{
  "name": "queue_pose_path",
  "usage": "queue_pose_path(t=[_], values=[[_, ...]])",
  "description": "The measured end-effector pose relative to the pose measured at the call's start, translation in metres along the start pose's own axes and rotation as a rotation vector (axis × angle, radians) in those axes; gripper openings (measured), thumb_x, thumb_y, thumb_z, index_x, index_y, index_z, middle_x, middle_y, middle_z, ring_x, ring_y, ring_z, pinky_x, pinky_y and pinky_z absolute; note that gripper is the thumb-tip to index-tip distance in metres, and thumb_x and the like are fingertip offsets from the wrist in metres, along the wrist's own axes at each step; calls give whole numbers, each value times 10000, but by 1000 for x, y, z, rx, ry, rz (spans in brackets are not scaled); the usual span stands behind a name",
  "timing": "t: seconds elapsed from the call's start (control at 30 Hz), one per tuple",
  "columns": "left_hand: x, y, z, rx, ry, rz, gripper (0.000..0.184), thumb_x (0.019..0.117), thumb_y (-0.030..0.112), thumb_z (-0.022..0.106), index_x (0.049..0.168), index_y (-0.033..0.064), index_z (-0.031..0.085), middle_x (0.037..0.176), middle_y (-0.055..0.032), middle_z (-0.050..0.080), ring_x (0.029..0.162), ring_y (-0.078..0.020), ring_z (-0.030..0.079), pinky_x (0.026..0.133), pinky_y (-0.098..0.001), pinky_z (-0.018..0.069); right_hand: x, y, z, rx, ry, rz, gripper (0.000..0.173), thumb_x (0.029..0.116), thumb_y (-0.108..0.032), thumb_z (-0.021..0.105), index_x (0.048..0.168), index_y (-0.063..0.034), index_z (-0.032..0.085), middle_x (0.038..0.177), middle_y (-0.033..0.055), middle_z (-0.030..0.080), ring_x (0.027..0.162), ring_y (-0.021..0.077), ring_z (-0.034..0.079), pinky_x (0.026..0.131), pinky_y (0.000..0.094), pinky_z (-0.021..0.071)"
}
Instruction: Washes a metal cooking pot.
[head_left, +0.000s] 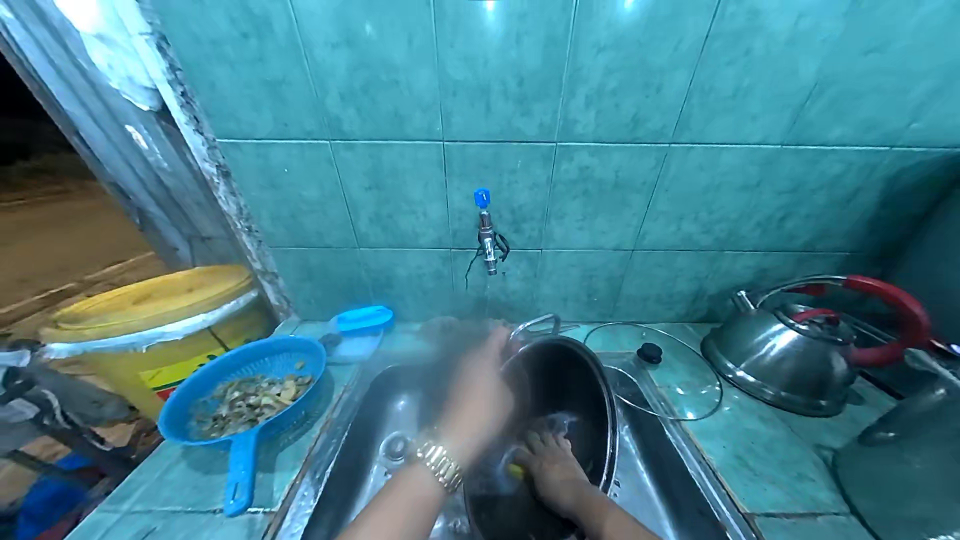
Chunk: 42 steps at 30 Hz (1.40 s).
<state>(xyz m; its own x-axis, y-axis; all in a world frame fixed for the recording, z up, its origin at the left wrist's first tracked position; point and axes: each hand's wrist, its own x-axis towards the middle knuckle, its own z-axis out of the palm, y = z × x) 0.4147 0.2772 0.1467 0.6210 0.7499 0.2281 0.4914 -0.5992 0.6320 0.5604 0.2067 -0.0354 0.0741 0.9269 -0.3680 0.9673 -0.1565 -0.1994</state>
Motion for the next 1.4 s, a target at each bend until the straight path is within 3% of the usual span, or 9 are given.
queue_pose_path(t=[0.23, 0.4, 0.57, 0.67, 0.8, 0.93, 1.03, 1.2, 1.4], values=[[-12, 1, 5, -41, 23, -26, 464, 920, -61, 597, 1329, 155, 572, 1152, -62, 723, 1031, -224, 707, 867, -449, 583, 11, -61, 9, 150, -117, 239, 1011, 843, -302, 799, 1605, 35, 227, 1653, 347, 138, 1531, 524, 149, 1225, 672, 134], [-9, -1, 3, -26, 21, -32, 474, 905, -66, 601, 1320, 161, 575, 1115, -65, 719, 1010, -229, 705, 850, -461, 585, 0, -112, -9, 519, -126, 22, 585, 1016, -129, 589, 1514, 101, 384, 1549, 318, 408, 1459, 443, 385, 1199, 556, 318], [-1, -7, -1, -10, 52, -51, 485, 884, -66, 641, 1310, 154, 569, 1074, -76, 709, 983, -242, 698, 843, -476, 579, -2, -96, -24, 827, 203, -162, 408, 982, -93, 626, 1348, 79, 573, 1266, 252, 654, 1201, 310, 628, 1080, 442, 473], [-1, -10, -6, -8, 37, -59, 491, 886, -63, 641, 1323, 147, 567, 1066, -85, 706, 991, -240, 694, 864, -464, 573, 10, -81, -58, 772, 336, 41, 501, 956, -55, 657, 1428, 32, 515, 1356, 257, 604, 1255, 347, 607, 1094, 476, 478], [-7, -5, -7, 27, 14, -54, 467, 897, -84, 593, 1314, 125, 563, 1104, -95, 701, 1040, -237, 688, 899, -444, 564, 37, -40, -81, 117, 432, 134, 546, 1024, -72, 480, 1560, -174, 452, 1600, 217, 400, 1462, 410, 405, 1164, 588, 348], [-7, -8, -3, 35, 23, -14, 474, 883, -96, 592, 1302, 123, 572, 1143, -69, 707, 1055, -216, 691, 914, -429, 568, 38, 13, -52, -232, 246, 53, 529, 1052, -7, 354, 1580, -34, 377, 1677, 203, 269, 1576, 391, 171, 1270, 595, 95], [-5, -7, 4, 26, 40, -8, 464, 900, -80, 601, 1318, 119, 571, 1156, -63, 709, 1059, -209, 691, 916, -419, 568, 27, 16, -20, -157, 84, 125, 474, 1069, -113, 418, 1527, 7, 426, 1614, 266, 355, 1543, 461, 215, 1253, 643, 67], [-7, 17, 13, 53, -41, -17, 466, 908, -72, 592, 1321, 144, 573, 1146, -79, 703, 1050, -237, 692, 897, -435, 569, 2, -37, 4, 184, -65, 231, 841, 897, -127, 730, 1600, 2, 288, 1613, 314, 302, 1484, 519, 281, 1185, 669, 255], [1, 11, 13, 68, 13, -2, 442, 884, -56, 648, 1281, 128, 585, 1071, -102, 707, 978, -273, 704, 834, -487, 581, -36, -91, -10, 869, 20, 28, 470, 1084, -193, 492, 1461, 85, 465, 1482, 291, 499, 1410, 366, 464, 1195, 485, 337]])
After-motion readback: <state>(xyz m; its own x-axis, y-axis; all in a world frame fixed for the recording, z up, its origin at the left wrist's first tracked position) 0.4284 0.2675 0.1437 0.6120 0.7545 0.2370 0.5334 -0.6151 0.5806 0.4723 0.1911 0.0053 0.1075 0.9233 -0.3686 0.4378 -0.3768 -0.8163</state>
